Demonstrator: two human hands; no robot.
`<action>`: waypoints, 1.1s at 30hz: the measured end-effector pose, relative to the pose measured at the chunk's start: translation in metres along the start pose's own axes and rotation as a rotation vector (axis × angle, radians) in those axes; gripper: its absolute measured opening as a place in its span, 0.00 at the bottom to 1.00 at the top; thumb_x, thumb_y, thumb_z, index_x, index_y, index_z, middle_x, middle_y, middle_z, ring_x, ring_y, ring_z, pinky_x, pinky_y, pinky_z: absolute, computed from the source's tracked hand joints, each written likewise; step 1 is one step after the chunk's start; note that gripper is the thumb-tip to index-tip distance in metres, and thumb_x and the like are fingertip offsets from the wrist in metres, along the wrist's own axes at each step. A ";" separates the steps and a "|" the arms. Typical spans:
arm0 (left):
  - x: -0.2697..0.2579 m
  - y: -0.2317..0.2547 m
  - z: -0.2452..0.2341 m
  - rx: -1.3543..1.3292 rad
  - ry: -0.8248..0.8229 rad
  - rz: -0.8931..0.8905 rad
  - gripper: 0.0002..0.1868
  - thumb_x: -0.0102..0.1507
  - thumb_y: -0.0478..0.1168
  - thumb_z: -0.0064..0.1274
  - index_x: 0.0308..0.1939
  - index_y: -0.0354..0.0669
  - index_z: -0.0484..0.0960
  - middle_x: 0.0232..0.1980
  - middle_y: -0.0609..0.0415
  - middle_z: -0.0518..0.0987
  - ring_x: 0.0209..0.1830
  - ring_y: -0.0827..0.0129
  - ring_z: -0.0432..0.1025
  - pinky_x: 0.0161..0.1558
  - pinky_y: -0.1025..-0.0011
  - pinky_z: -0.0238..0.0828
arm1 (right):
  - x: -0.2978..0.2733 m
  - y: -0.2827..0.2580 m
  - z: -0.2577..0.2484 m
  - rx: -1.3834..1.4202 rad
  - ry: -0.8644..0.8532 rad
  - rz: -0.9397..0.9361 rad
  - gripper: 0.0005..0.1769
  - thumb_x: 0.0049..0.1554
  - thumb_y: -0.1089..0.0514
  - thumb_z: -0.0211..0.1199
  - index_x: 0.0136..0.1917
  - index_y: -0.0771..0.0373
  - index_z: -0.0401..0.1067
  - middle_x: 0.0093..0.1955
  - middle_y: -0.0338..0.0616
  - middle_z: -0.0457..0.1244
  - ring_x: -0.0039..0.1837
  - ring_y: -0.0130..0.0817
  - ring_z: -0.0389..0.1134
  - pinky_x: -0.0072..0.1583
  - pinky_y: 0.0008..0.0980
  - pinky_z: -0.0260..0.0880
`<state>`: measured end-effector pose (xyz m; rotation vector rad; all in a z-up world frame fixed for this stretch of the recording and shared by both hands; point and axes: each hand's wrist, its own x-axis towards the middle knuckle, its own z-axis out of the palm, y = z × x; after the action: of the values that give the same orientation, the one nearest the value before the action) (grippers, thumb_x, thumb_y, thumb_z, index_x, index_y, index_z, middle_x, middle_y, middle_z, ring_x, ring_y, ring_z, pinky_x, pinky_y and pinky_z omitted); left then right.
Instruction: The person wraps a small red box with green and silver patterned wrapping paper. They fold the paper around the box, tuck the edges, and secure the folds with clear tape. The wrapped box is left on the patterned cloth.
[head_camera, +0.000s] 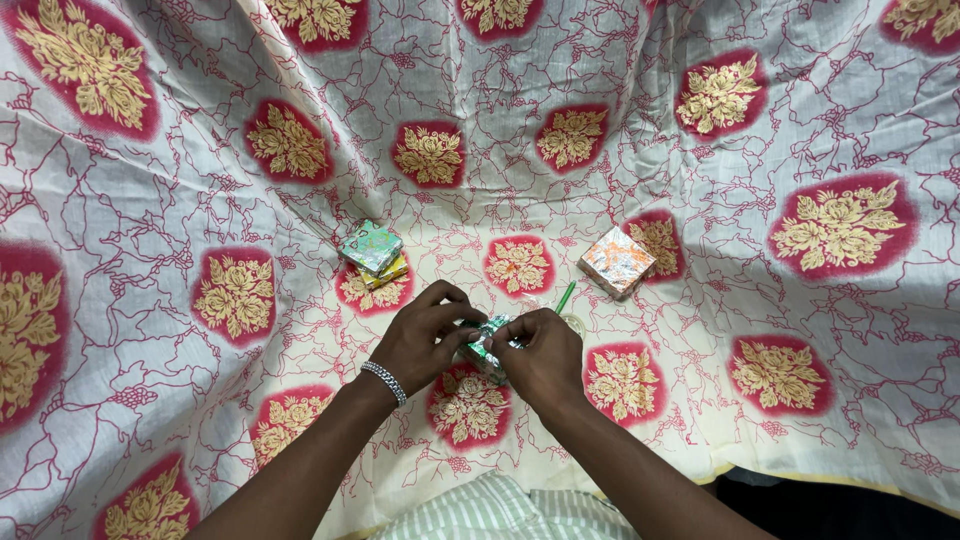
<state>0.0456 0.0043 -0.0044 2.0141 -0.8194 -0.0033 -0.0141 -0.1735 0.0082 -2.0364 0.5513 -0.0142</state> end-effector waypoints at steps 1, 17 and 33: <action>0.000 -0.003 0.001 -0.015 0.006 -0.012 0.11 0.58 0.29 0.61 0.44 0.41 0.87 0.48 0.54 0.78 0.41 0.67 0.80 0.43 0.71 0.78 | 0.000 -0.002 0.000 -0.016 -0.009 0.020 0.10 0.45 0.57 0.76 0.37 0.63 0.79 0.38 0.42 0.72 0.41 0.28 0.73 0.47 0.31 0.73; -0.003 -0.024 0.027 -0.358 0.172 -0.305 0.08 0.56 0.33 0.67 0.39 0.37 0.90 0.44 0.57 0.82 0.39 0.77 0.80 0.43 0.78 0.81 | 0.002 -0.016 -0.003 -0.007 -0.018 0.187 0.11 0.45 0.55 0.75 0.38 0.63 0.80 0.35 0.42 0.72 0.37 0.28 0.70 0.43 0.32 0.71; -0.002 -0.011 0.020 -0.275 0.076 -0.423 0.15 0.57 0.35 0.64 0.47 0.41 0.82 0.45 0.58 0.84 0.29 0.79 0.71 0.36 0.76 0.73 | 0.020 0.015 -0.002 0.443 -0.185 0.239 0.11 0.52 0.63 0.69 0.48 0.68 0.83 0.43 0.45 0.73 0.43 0.29 0.71 0.47 0.29 0.72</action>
<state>0.0440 -0.0058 -0.0248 1.8755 -0.3133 -0.2644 -0.0026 -0.1894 -0.0074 -1.5156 0.6109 0.1785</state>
